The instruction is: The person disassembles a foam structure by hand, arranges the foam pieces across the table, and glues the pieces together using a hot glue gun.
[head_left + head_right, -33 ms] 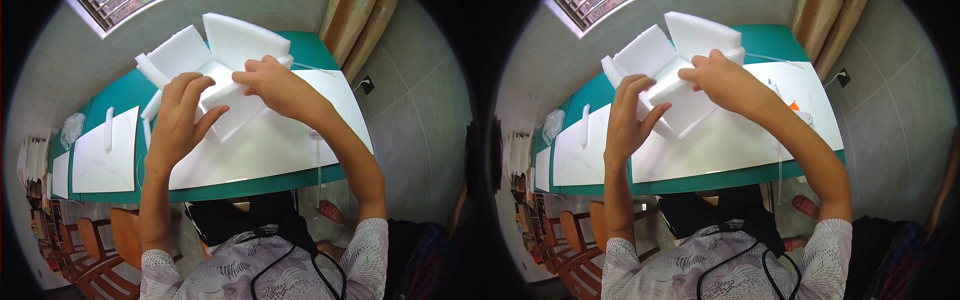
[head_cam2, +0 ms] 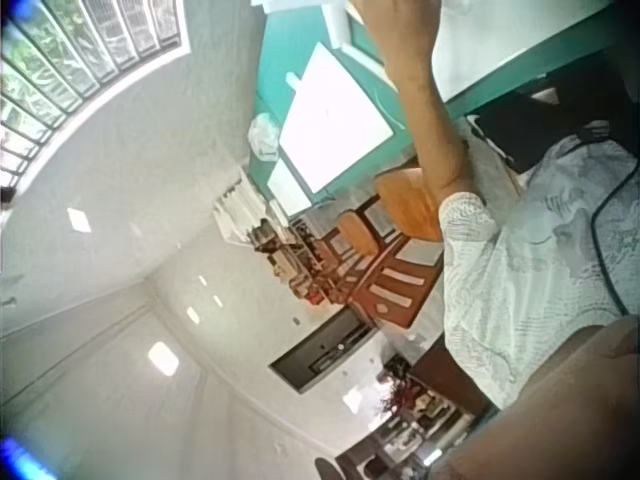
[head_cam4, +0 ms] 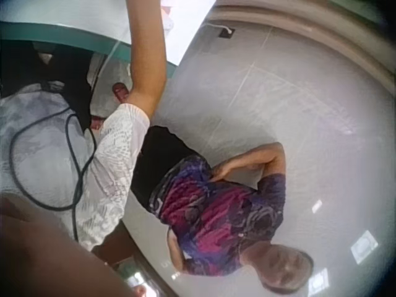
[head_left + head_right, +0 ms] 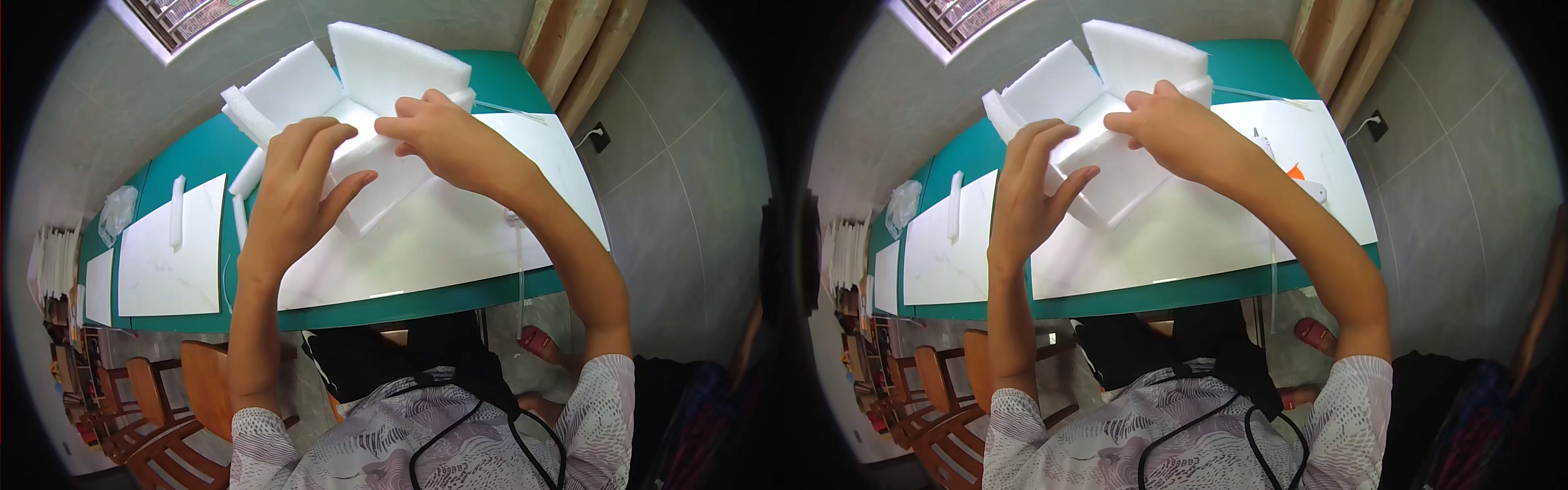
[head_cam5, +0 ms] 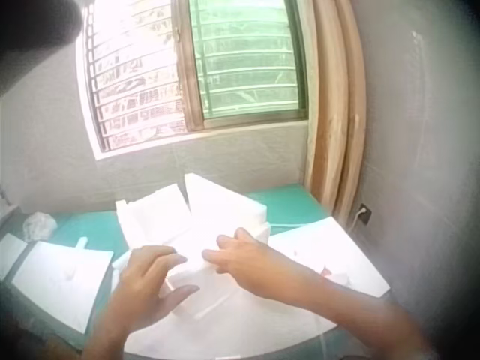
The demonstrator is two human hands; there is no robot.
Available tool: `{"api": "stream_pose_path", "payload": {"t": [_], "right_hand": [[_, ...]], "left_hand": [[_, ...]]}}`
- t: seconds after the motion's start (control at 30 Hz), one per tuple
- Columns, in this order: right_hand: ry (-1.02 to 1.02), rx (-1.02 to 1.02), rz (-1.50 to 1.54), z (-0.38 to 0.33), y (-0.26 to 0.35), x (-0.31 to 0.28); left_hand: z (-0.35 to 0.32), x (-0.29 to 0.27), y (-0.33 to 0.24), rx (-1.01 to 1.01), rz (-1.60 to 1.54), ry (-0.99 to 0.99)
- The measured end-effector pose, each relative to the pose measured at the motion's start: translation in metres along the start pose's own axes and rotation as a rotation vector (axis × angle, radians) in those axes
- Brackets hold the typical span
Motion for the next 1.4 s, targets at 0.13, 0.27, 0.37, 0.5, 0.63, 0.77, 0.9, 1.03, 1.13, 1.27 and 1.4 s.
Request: {"api": "stream_pose_path", "payload": {"t": [0.13,0.27,0.37,0.5,0.63,0.77,0.9,1.03,1.13,1.27,1.4], "right_hand": [[0.035,-0.012,0.014,0.007,-0.003,0.004],[0.062,-0.021,0.004,0.006,-0.004,0.006],[0.077,-0.021,0.02,0.008,-0.003,0.007],[0.097,-0.06,-0.014,0.005,-0.006,0.013],[-0.172,-0.074,0.227,-0.02,-0.013,-0.017],[-0.371,0.0,-0.108,-0.037,-0.058,-0.049],[-0.121,0.059,0.055,-0.013,-0.076,-0.035],[-0.009,0.116,0.146,-0.002,-0.086,-0.03],[-0.043,0.084,0.132,-0.003,-0.084,-0.032],[-0.07,0.092,0.099,0.001,-0.081,-0.035],[-0.038,0.102,0.062,0.003,-0.076,-0.036]], "left_hand": [[0.002,0.009,0.001,0.049,0.032,0.131],[0.001,0.011,0.003,-0.029,0.01,0.164],[0.002,0.01,0.0,-0.031,0.024,0.203],[0.003,0.01,-0.001,-0.033,0.068,0.233],[0.002,0.007,0.004,-0.062,0.043,0.23],[0.005,0.009,0.001,-0.021,-0.005,0.241],[0.004,0.004,0.007,-0.022,-0.021,0.258],[0.007,0.004,0.009,-0.021,-0.048,0.251],[0.005,0.007,0.011,-0.005,-0.143,0.294],[0.003,0.008,0.015,0.008,-0.152,0.264],[0.003,0.008,0.014,0.018,-0.156,0.236]]}}
Point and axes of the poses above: each hand's wrist, its own z-axis towards the middle knuckle, its own x-axis out of the palm, y = z × x, the point moved 5 cm from there along z, towards the middle knuckle, and after that the axes turned 11 degrees about -y, right-handed, at the moved point
